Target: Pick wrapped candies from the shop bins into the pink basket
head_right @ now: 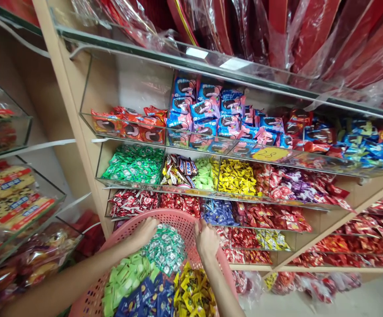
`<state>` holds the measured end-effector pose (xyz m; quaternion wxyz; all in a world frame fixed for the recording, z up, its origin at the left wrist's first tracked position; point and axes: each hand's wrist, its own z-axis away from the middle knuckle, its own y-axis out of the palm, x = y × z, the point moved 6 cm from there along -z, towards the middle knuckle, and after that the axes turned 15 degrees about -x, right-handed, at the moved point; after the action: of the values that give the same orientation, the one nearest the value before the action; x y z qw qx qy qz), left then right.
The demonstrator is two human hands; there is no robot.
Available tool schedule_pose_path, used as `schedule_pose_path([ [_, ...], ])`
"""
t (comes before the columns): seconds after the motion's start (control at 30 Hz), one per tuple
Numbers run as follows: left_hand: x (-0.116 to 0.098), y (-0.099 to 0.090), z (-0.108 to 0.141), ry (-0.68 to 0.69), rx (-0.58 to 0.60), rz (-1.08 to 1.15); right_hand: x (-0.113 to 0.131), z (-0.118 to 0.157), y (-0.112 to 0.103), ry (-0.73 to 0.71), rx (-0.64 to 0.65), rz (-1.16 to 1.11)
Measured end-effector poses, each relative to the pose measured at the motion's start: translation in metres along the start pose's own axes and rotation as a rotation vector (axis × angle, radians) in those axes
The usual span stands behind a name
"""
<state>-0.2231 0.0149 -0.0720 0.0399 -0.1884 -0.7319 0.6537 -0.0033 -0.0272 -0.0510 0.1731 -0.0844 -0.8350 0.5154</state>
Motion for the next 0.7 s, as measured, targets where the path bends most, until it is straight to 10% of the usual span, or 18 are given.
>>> schedule_pose_path([
  [0.37,-0.009,-0.014,0.000,0.015,0.011,-0.045,-0.003,-0.001,0.006,0.000,0.017,0.005],
  [0.7,-0.001,-0.126,-0.036,0.061,-0.209,0.491,-0.009,0.002,0.006,0.038,0.013,-0.020],
])
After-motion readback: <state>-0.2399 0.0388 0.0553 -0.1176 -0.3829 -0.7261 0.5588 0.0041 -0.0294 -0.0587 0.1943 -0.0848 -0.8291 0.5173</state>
